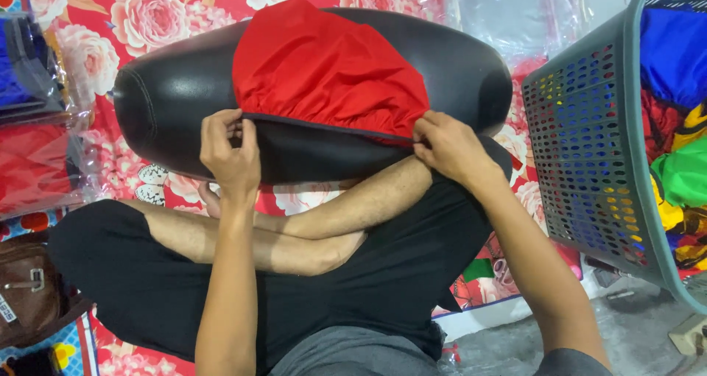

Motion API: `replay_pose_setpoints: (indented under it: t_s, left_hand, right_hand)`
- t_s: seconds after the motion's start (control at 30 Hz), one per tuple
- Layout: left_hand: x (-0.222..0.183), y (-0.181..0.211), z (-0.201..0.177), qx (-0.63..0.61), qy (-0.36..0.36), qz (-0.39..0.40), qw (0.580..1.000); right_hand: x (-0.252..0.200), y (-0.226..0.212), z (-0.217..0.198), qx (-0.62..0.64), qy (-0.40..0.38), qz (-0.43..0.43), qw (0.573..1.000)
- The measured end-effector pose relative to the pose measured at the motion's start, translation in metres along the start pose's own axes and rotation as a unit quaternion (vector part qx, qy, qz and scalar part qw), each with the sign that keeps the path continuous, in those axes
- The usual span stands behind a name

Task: Folding a red fabric seat cover and inserting it into a clear plastic bag for packaging.

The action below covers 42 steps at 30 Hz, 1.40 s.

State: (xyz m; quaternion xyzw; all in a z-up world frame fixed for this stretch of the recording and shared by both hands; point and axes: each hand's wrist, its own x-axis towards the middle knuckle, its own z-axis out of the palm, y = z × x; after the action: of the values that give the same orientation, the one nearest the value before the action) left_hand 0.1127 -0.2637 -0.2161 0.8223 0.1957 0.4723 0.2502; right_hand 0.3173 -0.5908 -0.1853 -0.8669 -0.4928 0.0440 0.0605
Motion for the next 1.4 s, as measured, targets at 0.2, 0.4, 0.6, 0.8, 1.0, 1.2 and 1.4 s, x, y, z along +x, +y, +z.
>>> replay_pose_setpoints:
  t_s: [0.2,0.4,0.6,0.8,1.0,1.2,1.4]
  left_hand:
    - [0.021,-0.011,-0.018,-0.012,0.009,0.007,1.0]
    - [0.049,-0.031,-0.025,0.002,-0.01,0.008,1.0]
    - [0.073,-0.057,-0.022,0.03,-0.037,0.033,0.998]
    - [0.083,-0.039,-0.029,-0.026,-0.063,-0.038,0.997]
    - [0.079,-0.039,-0.026,-0.035,-0.049,-0.058,0.997]
    - [0.073,-0.036,-0.023,-0.025,-0.03,-0.053,0.998]
    - [0.072,-0.037,-0.023,-0.019,-0.021,-0.038,0.999]
  right_hand:
    - [-0.001,-0.025,0.01,0.022,0.026,-0.052,0.998]
    - [-0.006,-0.043,0.044,-0.042,0.192,-0.068,0.978]
    - [0.001,-0.083,0.031,0.119,0.227,-0.098,0.962]
    - [0.0,-0.104,0.009,0.155,0.2,-0.179,0.951]
    - [-0.004,-0.095,0.027,0.092,0.096,-0.146,0.98]
    - [0.012,-0.108,0.033,0.014,0.183,-0.115,0.976]
    - [0.009,-0.105,0.028,0.088,0.245,-0.076,0.963]
